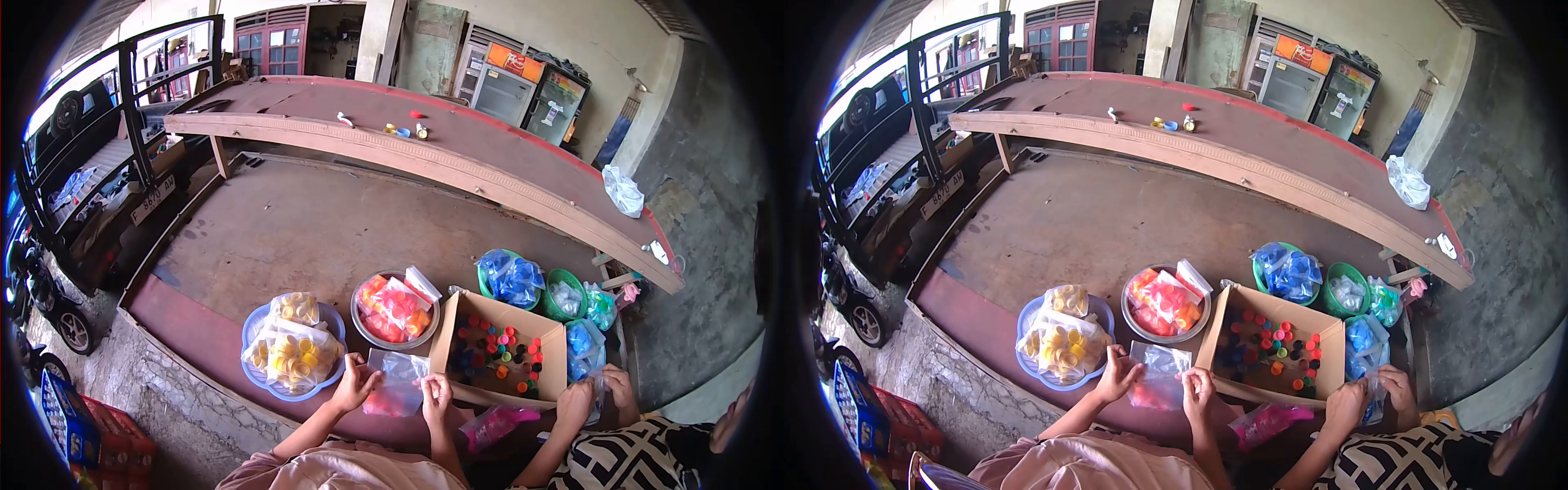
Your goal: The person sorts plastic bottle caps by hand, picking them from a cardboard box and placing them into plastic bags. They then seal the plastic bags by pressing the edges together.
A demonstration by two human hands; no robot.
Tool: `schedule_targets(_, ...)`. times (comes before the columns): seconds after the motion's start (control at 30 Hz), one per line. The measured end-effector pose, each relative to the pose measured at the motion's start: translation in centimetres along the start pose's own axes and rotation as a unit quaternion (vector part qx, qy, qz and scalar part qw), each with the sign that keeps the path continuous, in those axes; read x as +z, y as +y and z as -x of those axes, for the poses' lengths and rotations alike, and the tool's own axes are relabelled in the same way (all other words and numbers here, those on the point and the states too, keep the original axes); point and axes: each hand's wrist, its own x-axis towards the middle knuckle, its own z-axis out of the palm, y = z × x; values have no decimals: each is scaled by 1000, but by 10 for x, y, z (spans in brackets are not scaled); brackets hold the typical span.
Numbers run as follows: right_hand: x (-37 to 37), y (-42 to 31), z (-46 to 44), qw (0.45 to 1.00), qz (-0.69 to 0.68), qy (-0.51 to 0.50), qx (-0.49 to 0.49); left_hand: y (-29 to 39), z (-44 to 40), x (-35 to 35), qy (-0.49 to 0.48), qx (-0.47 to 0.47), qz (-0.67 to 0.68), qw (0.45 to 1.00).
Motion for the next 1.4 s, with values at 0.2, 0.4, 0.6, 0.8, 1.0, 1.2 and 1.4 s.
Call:
schedule_targets(0.2, 2, -27, -11, 998, 32, -11, 50, 19, -5, -17, -105, -54, -34, 992)
schedule_targets(0.4, -8, -29, -14, 994, 95, -55, 5, 25, -5, -21, -115, -30, -4, 993)
schedule_targets(0.6, -4, -38, -16, 995, 89, -46, 26, 43, -9, -26, -89, -34, -2, 995)
schedule_targets(0.8, -1, -46, -20, 988, 149, -42, 0, 41, -10, -34, -96, -73, -32, 992)
schedule_targets(1.0, 2, -51, -22, 985, 166, -31, -18, 48, -12, -35, -79, -52, -54, 994)
schedule_targets(1.2, -1, -58, -22, 947, 300, -80, -84, 60, -16, -36, -59, 38, -182, 981)
schedule_targets(1.4, 8, -68, -24, 941, 319, -52, -98, 66, -18, -36, -19, 143, -307, 941)
